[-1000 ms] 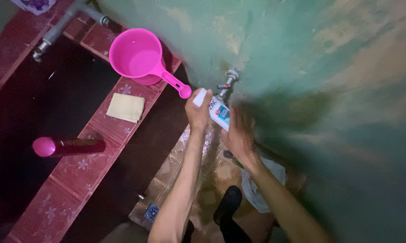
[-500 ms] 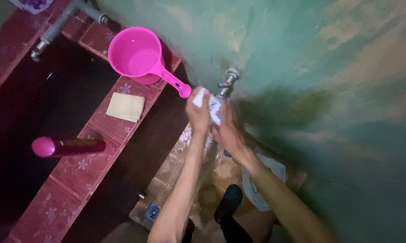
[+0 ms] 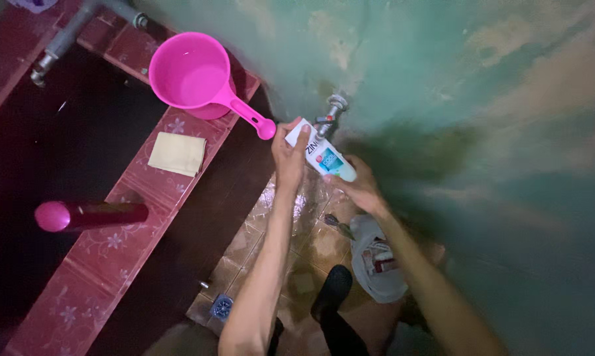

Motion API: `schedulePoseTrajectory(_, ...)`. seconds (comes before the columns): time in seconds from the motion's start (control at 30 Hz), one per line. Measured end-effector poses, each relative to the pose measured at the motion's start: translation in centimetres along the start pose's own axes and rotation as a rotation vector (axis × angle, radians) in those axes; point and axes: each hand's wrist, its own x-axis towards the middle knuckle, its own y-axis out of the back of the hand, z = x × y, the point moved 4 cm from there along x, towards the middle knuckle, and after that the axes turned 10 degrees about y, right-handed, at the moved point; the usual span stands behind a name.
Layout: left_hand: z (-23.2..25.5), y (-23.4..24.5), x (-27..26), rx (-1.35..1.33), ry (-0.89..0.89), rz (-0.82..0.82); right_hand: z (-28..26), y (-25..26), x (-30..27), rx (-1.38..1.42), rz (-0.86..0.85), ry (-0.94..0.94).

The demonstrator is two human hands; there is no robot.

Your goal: The person unpacks toiletries from a white plastic bag, including a green sachet, a white bottle, and a pink bottle. They place the bottles on a tiled sink counter, rinse each bottle under a wall tap, and then wash and wring out a small cloth under the same tap.

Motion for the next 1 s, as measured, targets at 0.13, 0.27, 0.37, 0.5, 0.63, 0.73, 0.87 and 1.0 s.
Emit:
schedulePoseTrajectory(0.13, 1.7, -0.5, 0.8, 0.643, 0.054, 0.066, 0.6, -0.4, 0.5, 0.191, -0.016, 0.084)
schedulePoseTrajectory(0.27, 2.8, -0.5, 1.7, 1.095, 0.175, 0.146, 0.6, -0.1, -0.7, -0.354, 0.017, 0.194)
schedulePoseTrajectory(0.37, 2.9, -1.2, 2.1, 1.079, 0.127, 0.068, 0.7, -0.2, -1.5, -0.442, 0.118, 0.252)
schedulePoseTrajectory(0.5, 2.3, -2.6, 1.6, 0.944, -0.188, -0.085, 1.4, 0.0, -1.7, -0.479, 0.269, 0.183)
schedulePoseTrajectory(0.63, -0.6, -2.8, 0.6, 0.632, -0.192, 0.052, 0.8, 0.7, -2.7, -0.599, 0.337, 0.411)
schedulePoseTrajectory(0.73, -3.5, -1.9, 1.3, 0.309, 0.132, 0.052, -0.2, 0.4, -3.7, -0.606, 0.432, 0.544)
schedulePoseTrajectory(0.87, -4.5, -1.4, 1.3, 0.026, 0.199, -0.123, -0.2, 0.2, -3.3, -0.375, 0.362, 0.426)
schedulePoseTrajectory(1.0, -2.4, -1.4, 0.2, 0.18, 0.218, -0.086, -0.7, 0.5, -2.3, -0.41, 0.27, 0.383)
